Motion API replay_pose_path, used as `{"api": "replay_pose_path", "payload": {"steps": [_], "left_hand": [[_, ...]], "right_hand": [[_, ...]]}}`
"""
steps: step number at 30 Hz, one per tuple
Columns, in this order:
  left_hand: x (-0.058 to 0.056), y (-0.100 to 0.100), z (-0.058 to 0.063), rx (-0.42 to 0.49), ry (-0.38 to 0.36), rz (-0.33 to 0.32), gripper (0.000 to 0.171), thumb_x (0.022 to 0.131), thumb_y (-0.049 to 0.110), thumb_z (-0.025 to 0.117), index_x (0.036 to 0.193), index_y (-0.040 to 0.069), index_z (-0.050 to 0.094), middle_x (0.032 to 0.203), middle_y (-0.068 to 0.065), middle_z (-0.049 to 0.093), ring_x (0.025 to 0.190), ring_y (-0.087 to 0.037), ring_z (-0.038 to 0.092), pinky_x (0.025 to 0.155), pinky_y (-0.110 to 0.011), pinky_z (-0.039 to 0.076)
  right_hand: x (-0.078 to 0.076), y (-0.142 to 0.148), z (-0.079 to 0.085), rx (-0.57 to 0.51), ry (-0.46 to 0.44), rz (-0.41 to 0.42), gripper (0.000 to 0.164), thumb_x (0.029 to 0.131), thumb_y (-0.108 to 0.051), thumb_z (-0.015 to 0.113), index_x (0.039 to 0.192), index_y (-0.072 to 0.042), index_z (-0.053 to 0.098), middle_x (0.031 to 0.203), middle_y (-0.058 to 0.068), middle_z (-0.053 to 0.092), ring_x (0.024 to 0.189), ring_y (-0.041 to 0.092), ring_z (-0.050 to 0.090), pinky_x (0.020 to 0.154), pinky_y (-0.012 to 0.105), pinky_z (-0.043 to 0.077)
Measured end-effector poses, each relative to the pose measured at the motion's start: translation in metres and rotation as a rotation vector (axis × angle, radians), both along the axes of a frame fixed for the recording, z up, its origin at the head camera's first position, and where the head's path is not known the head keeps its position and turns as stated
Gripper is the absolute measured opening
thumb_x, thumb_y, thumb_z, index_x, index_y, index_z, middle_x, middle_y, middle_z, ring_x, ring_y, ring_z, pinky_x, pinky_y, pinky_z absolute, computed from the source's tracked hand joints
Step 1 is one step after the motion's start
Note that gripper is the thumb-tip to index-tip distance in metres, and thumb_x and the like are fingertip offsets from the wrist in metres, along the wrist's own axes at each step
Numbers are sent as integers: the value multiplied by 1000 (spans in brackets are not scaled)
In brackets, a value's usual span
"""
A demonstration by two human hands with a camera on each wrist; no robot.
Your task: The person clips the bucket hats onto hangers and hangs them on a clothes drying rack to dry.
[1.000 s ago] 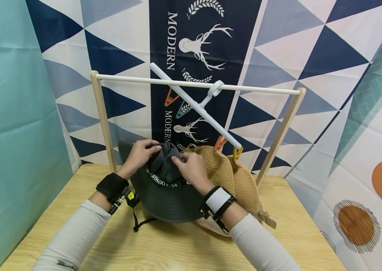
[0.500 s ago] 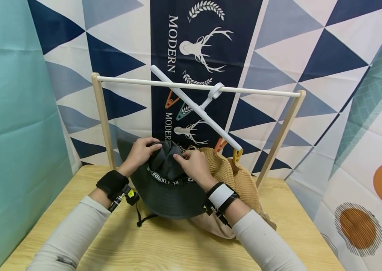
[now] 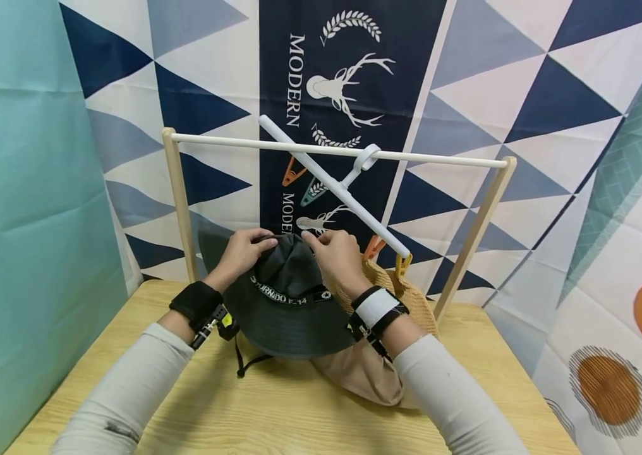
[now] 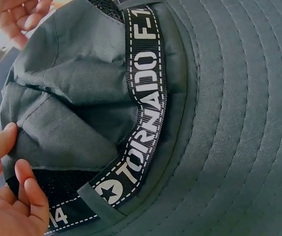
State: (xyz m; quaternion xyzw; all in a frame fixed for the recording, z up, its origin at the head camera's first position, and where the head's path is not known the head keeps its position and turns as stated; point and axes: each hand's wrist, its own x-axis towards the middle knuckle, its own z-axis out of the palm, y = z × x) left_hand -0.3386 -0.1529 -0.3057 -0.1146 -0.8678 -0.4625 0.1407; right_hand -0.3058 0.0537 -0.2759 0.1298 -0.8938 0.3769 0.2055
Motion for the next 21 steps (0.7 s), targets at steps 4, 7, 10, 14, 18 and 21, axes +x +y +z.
{"api": "replay_pose_path", "payload": {"steps": [4, 7, 10, 14, 18, 21], "left_hand": [[-2, 6, -3, 35, 14, 7, 26, 96, 28, 63, 110, 7, 72, 98, -14, 68, 80, -22, 56, 72, -29, 44], [-5, 7, -4, 61, 35, 26, 26, 95, 28, 64, 108, 7, 72, 100, -13, 69, 82, -22, 57, 73, -29, 44], [-7, 6, -3, 75, 61, 30, 26, 95, 27, 65, 108, 7, 72, 102, -14, 70, 82, -23, 57, 73, -29, 44], [-10, 9, -4, 76, 73, -6, 27, 95, 27, 64, 110, 6, 72, 107, -15, 70, 85, -24, 59, 76, -30, 45], [-11, 9, -10, 74, 50, -28, 28, 95, 28, 64, 111, 7, 72, 109, -15, 70, 85, -22, 60, 75, -29, 46], [-12, 9, -9, 76, 50, -43, 29, 95, 30, 64, 112, 8, 72, 106, -14, 70, 82, -21, 58, 73, -29, 45]], "right_hand": [[-7, 1, 10, -22, 13, -17, 50, 96, -43, 59, 60, -8, 65, 44, -3, 41, 40, 12, 38, 41, 24, 26], [-13, -2, 18, -47, 15, -19, 45, 97, -42, 59, 66, -10, 70, 46, -4, 43, 39, 11, 37, 41, 24, 26], [-17, -5, 26, -61, 26, -45, 41, 96, -43, 59, 74, -11, 74, 51, -1, 52, 42, 12, 41, 42, 24, 30], [-20, -7, 32, -68, 19, -112, 41, 96, -45, 59, 93, -7, 75, 66, 6, 64, 50, 14, 52, 48, 25, 36], [-23, -12, 36, -82, -4, -143, 46, 95, -46, 59, 107, -3, 72, 75, 9, 67, 56, 15, 55, 52, 24, 39], [-26, -17, 39, -117, 4, -157, 45, 95, -45, 60, 96, -1, 72, 66, 7, 61, 53, 15, 52, 50, 25, 37]]}}
